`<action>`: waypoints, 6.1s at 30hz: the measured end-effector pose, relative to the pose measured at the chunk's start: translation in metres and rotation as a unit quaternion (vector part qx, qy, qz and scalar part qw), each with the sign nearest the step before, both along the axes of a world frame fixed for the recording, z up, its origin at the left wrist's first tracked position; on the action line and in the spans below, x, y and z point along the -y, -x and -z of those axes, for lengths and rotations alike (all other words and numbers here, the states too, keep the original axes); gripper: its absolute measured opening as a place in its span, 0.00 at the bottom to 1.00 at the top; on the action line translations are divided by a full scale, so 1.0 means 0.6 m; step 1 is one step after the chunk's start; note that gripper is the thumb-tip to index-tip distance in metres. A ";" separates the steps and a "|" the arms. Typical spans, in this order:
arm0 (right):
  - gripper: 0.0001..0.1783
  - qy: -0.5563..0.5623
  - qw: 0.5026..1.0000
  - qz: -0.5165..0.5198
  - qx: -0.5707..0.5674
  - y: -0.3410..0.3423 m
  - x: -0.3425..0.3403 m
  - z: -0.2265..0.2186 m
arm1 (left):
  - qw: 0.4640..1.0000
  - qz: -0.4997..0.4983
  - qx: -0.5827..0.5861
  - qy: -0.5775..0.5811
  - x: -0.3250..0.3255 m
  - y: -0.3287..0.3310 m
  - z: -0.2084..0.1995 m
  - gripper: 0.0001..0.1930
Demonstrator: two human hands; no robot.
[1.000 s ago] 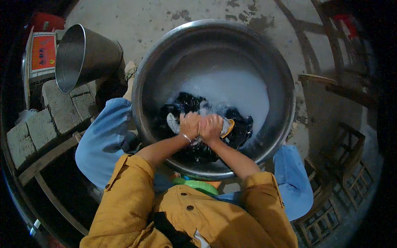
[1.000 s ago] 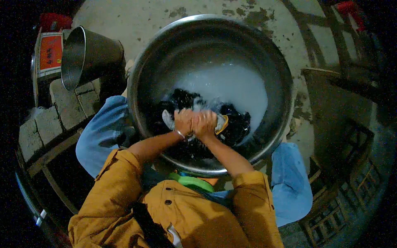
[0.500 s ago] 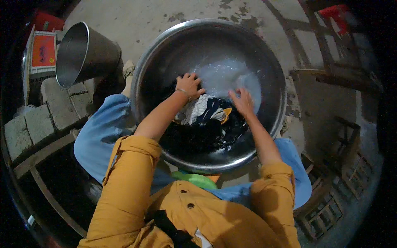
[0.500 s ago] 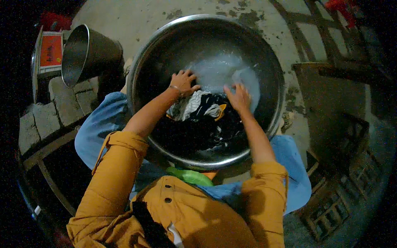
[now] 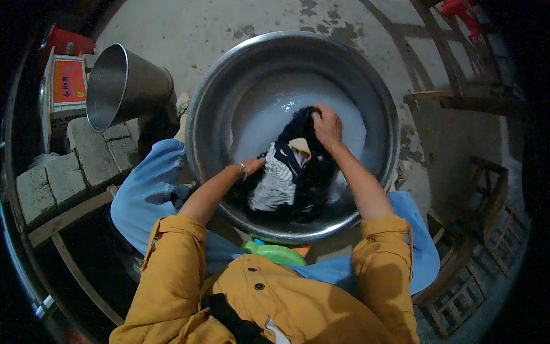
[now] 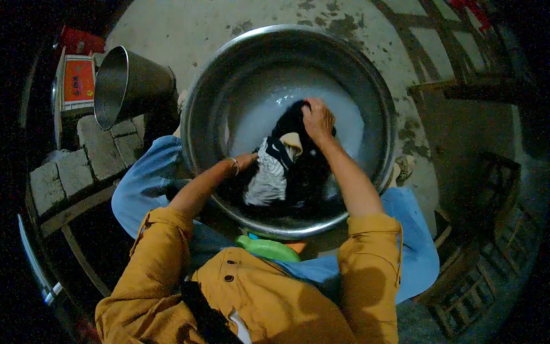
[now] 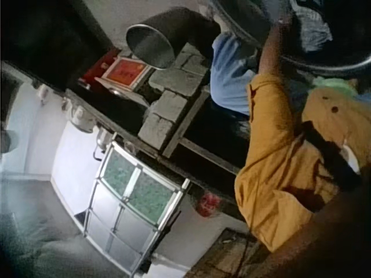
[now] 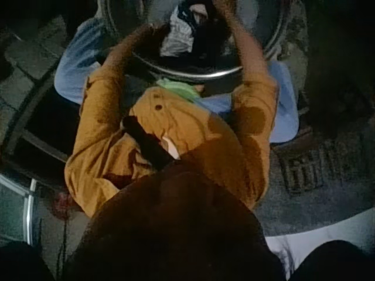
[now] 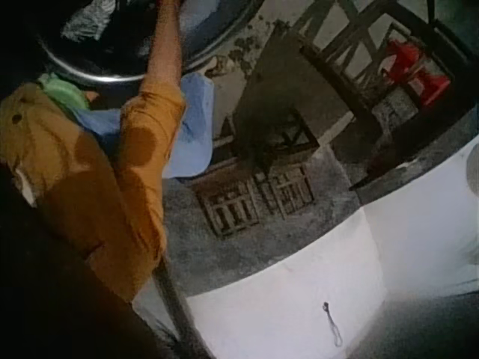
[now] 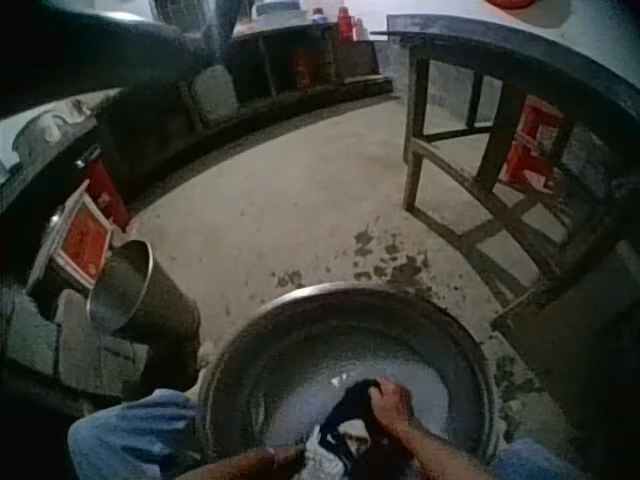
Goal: The person hand-washes a small load of clothes in a large metal basin filled with soapy water. They repeatedly submerge, scrub, and wring out dark and light-colored garments using both hands.
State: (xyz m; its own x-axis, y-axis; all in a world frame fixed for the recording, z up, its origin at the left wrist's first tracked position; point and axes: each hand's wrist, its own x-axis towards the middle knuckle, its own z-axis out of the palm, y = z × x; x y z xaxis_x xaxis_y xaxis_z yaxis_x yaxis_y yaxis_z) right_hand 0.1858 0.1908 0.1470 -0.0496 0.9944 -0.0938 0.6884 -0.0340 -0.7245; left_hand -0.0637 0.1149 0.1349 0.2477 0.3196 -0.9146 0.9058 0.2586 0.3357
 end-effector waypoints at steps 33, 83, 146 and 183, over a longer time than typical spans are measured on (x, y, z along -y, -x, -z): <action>0.09 -0.201 0.970 -0.048 -0.126 0.024 0.004 -0.289 | 0.895 -0.165 0.220 -0.351 -0.176 -0.098 -0.077 0.40; 0.09 -0.141 0.976 -0.138 0.092 0.027 0.264 0.034 | 0.827 0.046 0.172 -0.533 0.093 -0.109 -0.017 0.08; 0.17 0.183 0.955 0.220 -0.081 -0.016 0.198 -0.024 | 0.849 0.213 0.191 -0.445 -0.047 -0.220 0.001 0.12; 0.20 0.283 0.927 0.244 -0.048 0.024 0.242 -0.006 | 0.860 0.318 0.195 -0.349 -0.063 -0.176 -0.056 0.20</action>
State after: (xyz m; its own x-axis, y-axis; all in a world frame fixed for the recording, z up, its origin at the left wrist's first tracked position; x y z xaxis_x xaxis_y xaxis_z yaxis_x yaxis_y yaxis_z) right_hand 0.1717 0.0453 0.1505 0.3573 0.6943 -0.6248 0.4249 -0.7165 -0.5532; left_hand 0.0419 0.1524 0.1684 0.8195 0.4431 -0.3634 0.5730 -0.6354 0.5176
